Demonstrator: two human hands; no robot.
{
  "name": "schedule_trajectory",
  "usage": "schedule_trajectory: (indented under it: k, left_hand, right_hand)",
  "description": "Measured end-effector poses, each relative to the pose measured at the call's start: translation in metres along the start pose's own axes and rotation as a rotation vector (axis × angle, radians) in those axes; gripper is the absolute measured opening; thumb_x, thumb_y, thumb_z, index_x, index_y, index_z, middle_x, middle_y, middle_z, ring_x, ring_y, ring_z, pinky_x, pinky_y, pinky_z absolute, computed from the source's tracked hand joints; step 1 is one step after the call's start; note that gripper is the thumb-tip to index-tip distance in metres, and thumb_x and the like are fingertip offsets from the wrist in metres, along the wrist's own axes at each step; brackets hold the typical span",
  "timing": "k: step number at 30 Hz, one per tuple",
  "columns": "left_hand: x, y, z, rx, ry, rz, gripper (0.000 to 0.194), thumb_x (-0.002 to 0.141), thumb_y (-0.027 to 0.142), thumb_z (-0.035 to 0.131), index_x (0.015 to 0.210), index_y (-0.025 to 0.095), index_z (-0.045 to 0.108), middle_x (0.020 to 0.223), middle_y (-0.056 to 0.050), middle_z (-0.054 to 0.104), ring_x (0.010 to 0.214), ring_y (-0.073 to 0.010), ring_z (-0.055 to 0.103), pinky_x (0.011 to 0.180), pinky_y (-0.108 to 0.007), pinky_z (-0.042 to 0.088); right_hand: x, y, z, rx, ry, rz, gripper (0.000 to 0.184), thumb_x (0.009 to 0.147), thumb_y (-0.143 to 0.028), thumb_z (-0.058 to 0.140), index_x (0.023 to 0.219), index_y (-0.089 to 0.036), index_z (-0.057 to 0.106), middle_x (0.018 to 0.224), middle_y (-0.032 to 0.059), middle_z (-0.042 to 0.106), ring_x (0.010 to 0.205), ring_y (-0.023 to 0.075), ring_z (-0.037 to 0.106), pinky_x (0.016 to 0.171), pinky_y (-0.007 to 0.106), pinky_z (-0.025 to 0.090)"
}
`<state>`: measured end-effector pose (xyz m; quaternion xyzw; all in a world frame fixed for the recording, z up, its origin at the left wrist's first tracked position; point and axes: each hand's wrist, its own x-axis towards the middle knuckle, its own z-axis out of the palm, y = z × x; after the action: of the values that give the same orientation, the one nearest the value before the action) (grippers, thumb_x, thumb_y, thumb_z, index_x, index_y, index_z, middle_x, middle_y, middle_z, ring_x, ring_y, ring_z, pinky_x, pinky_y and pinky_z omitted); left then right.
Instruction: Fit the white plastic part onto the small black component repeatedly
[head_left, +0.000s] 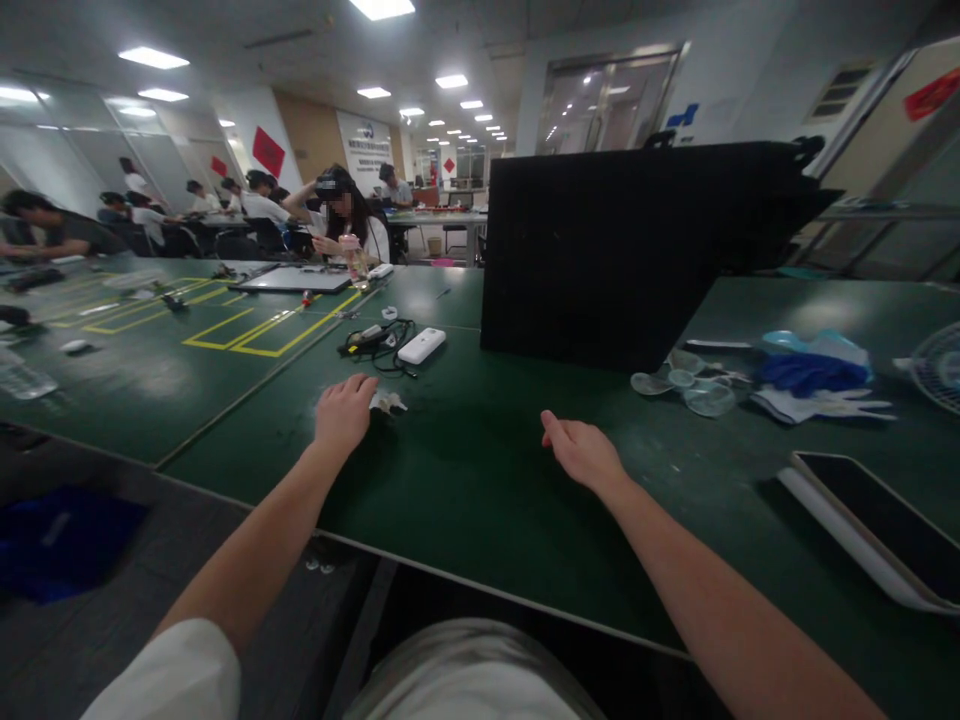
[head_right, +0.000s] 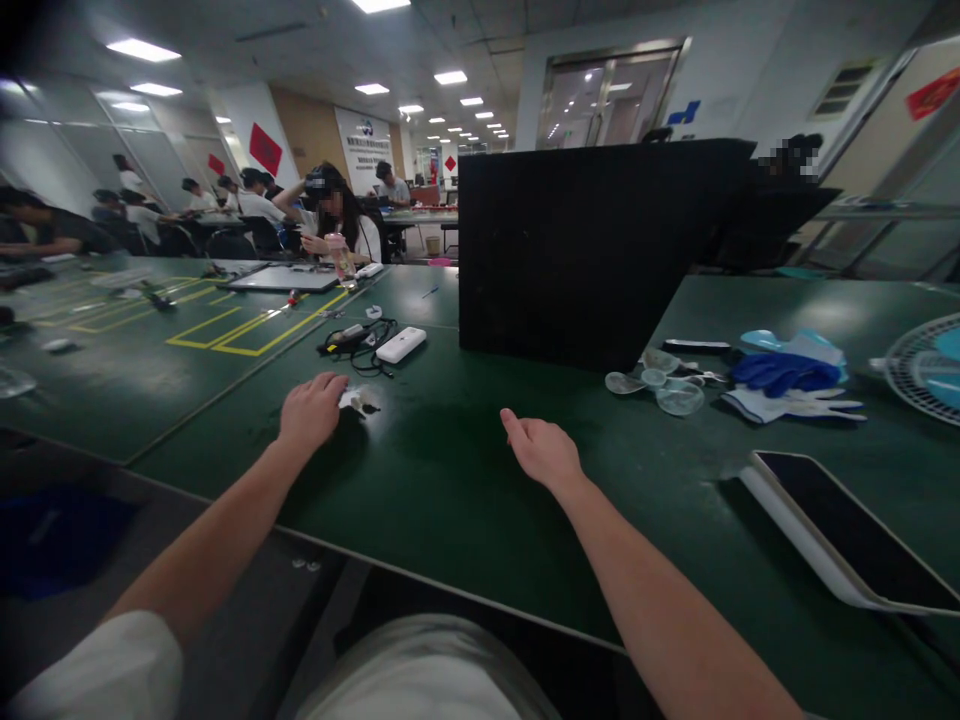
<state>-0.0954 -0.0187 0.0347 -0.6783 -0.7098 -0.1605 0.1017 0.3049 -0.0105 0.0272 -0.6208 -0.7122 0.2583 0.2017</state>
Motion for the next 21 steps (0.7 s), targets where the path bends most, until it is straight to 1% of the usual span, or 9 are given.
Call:
schedule_trajectory:
  k: [2, 4, 7, 10, 11, 13, 16, 19, 21]
  left_hand:
    - [0.0, -0.004, -0.007, -0.107, 0.041, -0.114, 0.039, 0.09, 0.015, 0.054, 0.128, 0.023, 0.058, 0.135, -0.011, 0.058, 0.12, -0.0315, 0.058, 0.1, -0.049, 0.048]
    - [0.002, -0.003, -0.013, -0.197, 0.052, -0.158, 0.037, 0.091, 0.024, 0.062, 0.128, 0.019, 0.058, 0.132, -0.011, 0.059, 0.115, -0.0289, 0.061, 0.095, -0.047, 0.052]
    - [0.008, 0.011, -0.015, -0.248, 0.033, -0.122, 0.039, 0.095, 0.036, 0.061, 0.128, 0.015, 0.058, 0.127, -0.011, 0.06, 0.109, -0.0244, 0.062, 0.092, -0.046, 0.055]
    - [0.018, 0.034, -0.007, -0.306, -0.001, -0.066, 0.039, 0.095, 0.036, 0.061, 0.127, 0.015, 0.058, 0.127, -0.011, 0.06, 0.108, -0.0238, 0.063, 0.09, -0.045, 0.056]
    - [0.021, 0.043, -0.002, -0.326, -0.014, -0.047, 0.038, 0.096, 0.036, 0.06, 0.128, 0.015, 0.058, 0.126, -0.011, 0.061, 0.108, -0.0235, 0.063, 0.09, -0.045, 0.056]
    - [0.029, 0.061, 0.008, -0.366, -0.041, -0.008, 0.035, 0.098, 0.035, 0.055, 0.128, 0.017, 0.056, 0.125, -0.01, 0.063, 0.107, -0.0209, 0.064, 0.09, -0.039, 0.056]
    - [0.037, 0.096, 0.025, -0.482, -0.143, 0.068, 0.036, 0.1, 0.036, 0.052, 0.131, 0.019, 0.051, 0.123, -0.01, 0.067, 0.105, -0.0186, 0.067, 0.086, -0.031, 0.055]
    - [0.033, 0.141, 0.04, -0.588, -0.29, 0.156, 0.045, 0.095, 0.041, 0.058, 0.133, 0.019, 0.046, 0.118, -0.013, 0.069, 0.102, -0.0234, 0.07, 0.084, -0.033, 0.055]
    - [0.022, 0.176, 0.046, -0.603, -0.348, 0.237, 0.049, 0.095, 0.042, 0.058, 0.134, 0.018, 0.043, 0.116, -0.014, 0.07, 0.1, -0.0258, 0.071, 0.083, -0.036, 0.055]
  right_hand:
    - [0.0, 0.002, 0.002, 0.014, 0.001, -0.028, 0.075, 0.092, -0.08, 0.023, 0.075, -0.021, 0.067, 0.066, 0.0061, 0.067, 0.058, 0.0184, 0.062, 0.054, 0.031, 0.044]
    - [0.001, 0.003, 0.003, 0.031, 0.013, -0.061, 0.075, 0.091, -0.08, 0.024, 0.072, -0.022, 0.067, 0.064, 0.0056, 0.066, 0.055, 0.0173, 0.06, 0.052, 0.03, 0.043]
    - [0.0, 0.003, 0.004, 0.037, 0.031, -0.076, 0.076, 0.09, -0.082, 0.023, 0.068, -0.022, 0.064, 0.061, 0.005, 0.063, 0.051, 0.0166, 0.056, 0.051, 0.03, 0.042]
    - [-0.001, 0.0, 0.003, 0.032, 0.034, -0.066, 0.077, 0.09, -0.083, 0.023, 0.067, -0.022, 0.063, 0.059, 0.0046, 0.062, 0.05, 0.0163, 0.055, 0.05, 0.03, 0.041]
    - [-0.001, 0.0, 0.002, 0.028, 0.041, -0.061, 0.077, 0.09, -0.082, 0.022, 0.067, -0.022, 0.063, 0.059, 0.0046, 0.062, 0.05, 0.0164, 0.055, 0.05, 0.03, 0.041]
    - [0.0, 0.0, -0.001, 0.021, 0.078, -0.051, 0.077, 0.091, -0.082, 0.022, 0.068, -0.021, 0.064, 0.06, 0.0049, 0.062, 0.052, 0.0168, 0.055, 0.051, 0.03, 0.04]
    - [0.002, 0.006, -0.008, 0.043, 0.183, -0.039, 0.078, 0.092, -0.08, 0.02, 0.071, -0.021, 0.066, 0.061, 0.005, 0.063, 0.054, 0.0179, 0.057, 0.051, 0.031, 0.038]
    - [0.004, 0.012, -0.016, 0.117, 0.31, -0.018, 0.08, 0.093, -0.079, 0.018, 0.075, -0.02, 0.069, 0.061, 0.0052, 0.063, 0.056, 0.0188, 0.059, 0.052, 0.031, 0.038]
    - [0.004, 0.016, -0.022, 0.18, 0.388, -0.013, 0.081, 0.092, -0.08, 0.017, 0.076, -0.019, 0.07, 0.061, 0.006, 0.064, 0.056, 0.0192, 0.06, 0.053, 0.031, 0.039]
